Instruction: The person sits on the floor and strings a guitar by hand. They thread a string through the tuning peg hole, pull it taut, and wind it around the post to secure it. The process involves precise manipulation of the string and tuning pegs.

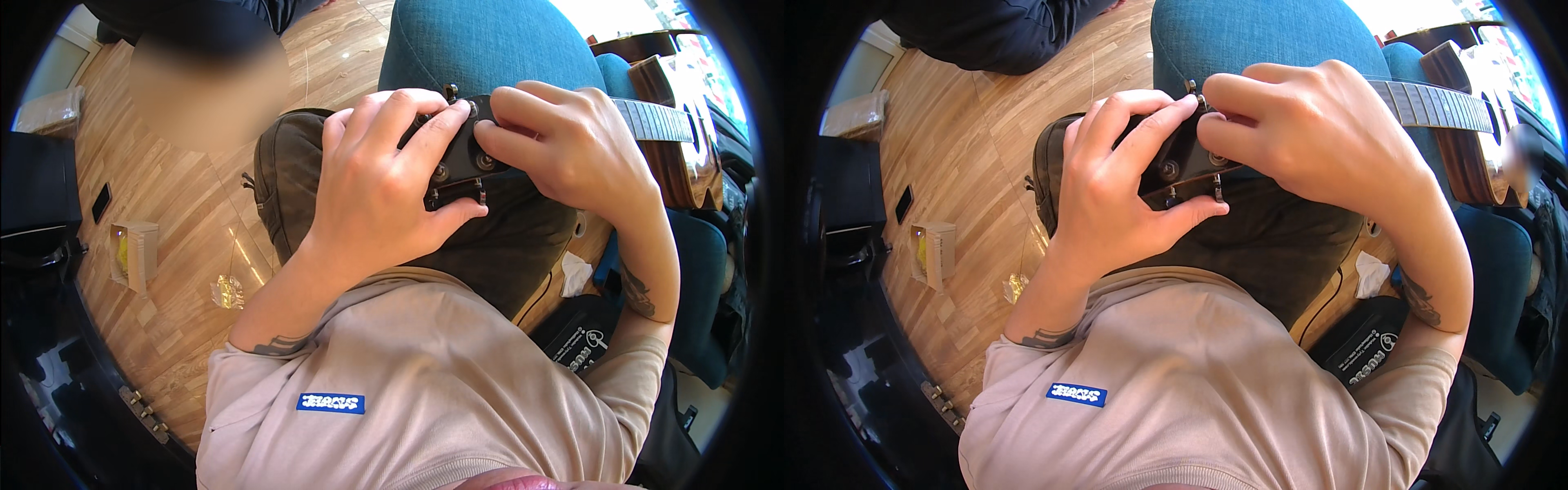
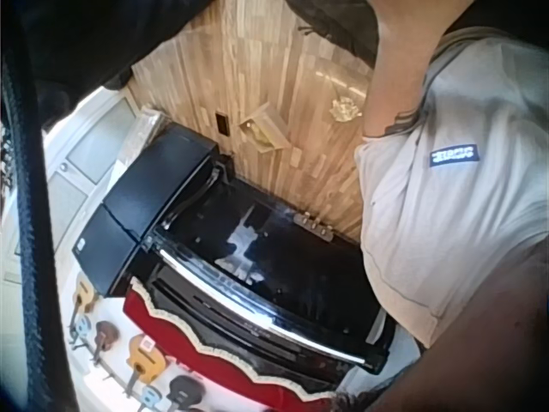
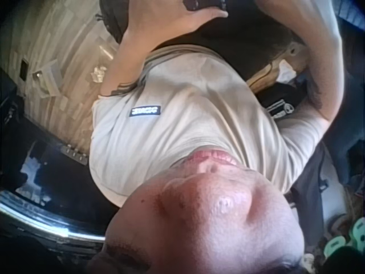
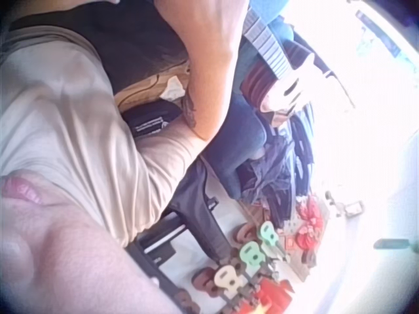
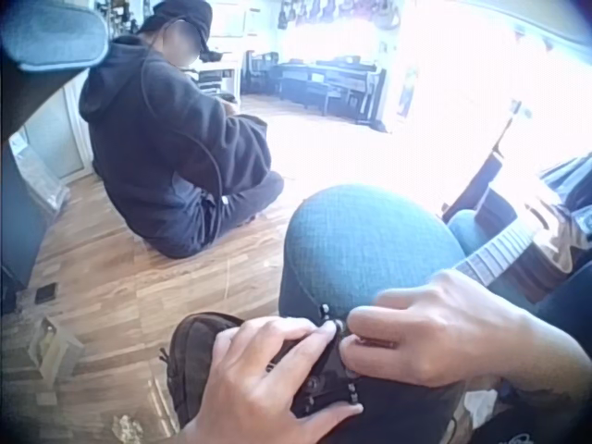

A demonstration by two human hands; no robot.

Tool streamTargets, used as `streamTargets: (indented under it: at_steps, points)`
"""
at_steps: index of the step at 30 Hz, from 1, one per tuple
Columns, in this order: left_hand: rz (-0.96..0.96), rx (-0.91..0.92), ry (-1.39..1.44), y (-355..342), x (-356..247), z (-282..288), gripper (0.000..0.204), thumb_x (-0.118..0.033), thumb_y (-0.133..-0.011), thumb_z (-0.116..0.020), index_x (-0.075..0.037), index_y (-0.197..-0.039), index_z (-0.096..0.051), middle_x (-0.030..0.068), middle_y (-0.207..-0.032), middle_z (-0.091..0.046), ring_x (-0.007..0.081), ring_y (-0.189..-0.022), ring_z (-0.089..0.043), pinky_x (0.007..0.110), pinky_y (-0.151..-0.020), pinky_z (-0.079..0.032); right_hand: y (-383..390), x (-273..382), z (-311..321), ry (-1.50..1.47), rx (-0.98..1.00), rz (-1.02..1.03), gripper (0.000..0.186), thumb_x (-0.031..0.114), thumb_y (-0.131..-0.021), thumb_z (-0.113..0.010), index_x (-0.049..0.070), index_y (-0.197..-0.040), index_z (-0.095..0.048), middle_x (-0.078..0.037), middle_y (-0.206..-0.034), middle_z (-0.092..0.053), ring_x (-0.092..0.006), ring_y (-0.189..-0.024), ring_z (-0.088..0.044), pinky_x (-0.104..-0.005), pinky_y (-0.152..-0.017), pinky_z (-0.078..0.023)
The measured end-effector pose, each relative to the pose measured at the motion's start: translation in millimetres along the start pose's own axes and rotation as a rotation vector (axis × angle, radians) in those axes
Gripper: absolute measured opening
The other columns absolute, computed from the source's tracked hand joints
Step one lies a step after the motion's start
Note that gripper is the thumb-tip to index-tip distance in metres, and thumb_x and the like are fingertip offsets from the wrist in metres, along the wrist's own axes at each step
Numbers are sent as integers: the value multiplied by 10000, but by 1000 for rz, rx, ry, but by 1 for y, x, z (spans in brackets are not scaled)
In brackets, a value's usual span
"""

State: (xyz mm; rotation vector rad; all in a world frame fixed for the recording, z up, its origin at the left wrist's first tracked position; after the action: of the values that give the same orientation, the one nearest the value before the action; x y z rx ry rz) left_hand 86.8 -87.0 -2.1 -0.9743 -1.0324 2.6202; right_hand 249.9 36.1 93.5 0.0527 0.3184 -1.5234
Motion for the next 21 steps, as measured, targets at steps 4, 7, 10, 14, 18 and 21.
streamTargets:
  at_steps: [4, 7, 10, 14, 18, 21]
  points:
    - [8, 29, 10, -2, -2, 1, 831, -379, -583, -1012, -151, -1342, -761, 44, -1220, -650, 275, -1095, -632, 441, -940, -458, 3, 2, 2, -7, 6, -7, 113, 171, -816, -747, 127, -888, -672, 9, -897, -590, -168, -762, -675, -347, -515, -510]
    - [9, 64, -1, 0, 0, 1, 808, -370, -585, -1011, -189, -1336, -774, 37, -1234, -639, 267, -1112, -620, 441, -949, -449, 4, 2, 2, -39, 5, -12, 117, 172, -816, -749, 126, -888, -668, 6, -894, -585, -168, -750, -671, -350, -512, -507]
    - [15, 92, -9, 0, -1, 2, 795, -384, -599, -1004, -210, -1341, -779, 41, -1255, -627, 268, -1127, -611, 445, -961, -439, 7, -1, 2, -92, 5, -27, 126, 159, -808, -747, 120, -907, -681, -2, -894, -584, -187, -747, -675, -364, -517, -510]
    - [13, 118, -46, -1, -3, 2, 814, -416, -624, -993, -225, -1381, -761, 54, -1282, -603, 270, -1153, -598, 455, -980, -428, 12, -8, 3, -192, 5, -41, 205, 110, -762, -771, 109, -957, -710, -16, -915, -595, -223, -752, -685, -382, -542, -523]
    - [57, 150, -45, -1, -3, 2, 899, -437, -614, -1000, -214, -1438, -716, 53, -1266, -595, 270, -1160, -593, 458, -983, -431, 14, -10, 3, -306, -23, -37, 255, 58, -742, -795, 101, -982, -722, -33, -925, -594, -253, -732, -679, -394, -564, -528]
    - [68, 155, -27, -3, -1, 2, 943, -449, -605, -1006, -201, -1460, -693, 54, -1250, -593, 270, -1156, -595, 457, -983, -434, 15, -14, 5, -355, -43, -39, 256, 40, -753, -799, 96, -991, -726, -40, -927, -590, -273, -710, -670, -404, -575, -527]
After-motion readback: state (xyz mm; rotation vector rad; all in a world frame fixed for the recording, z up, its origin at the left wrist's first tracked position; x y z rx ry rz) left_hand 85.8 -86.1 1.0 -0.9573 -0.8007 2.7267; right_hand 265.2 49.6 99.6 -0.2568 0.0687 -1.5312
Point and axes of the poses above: each hand's wrist, its own y-axis away from the middle knuckle, its own z-axis out of the back of the hand, x = y × z, the point moved 2 cm from there along -y, towards the middle knuckle
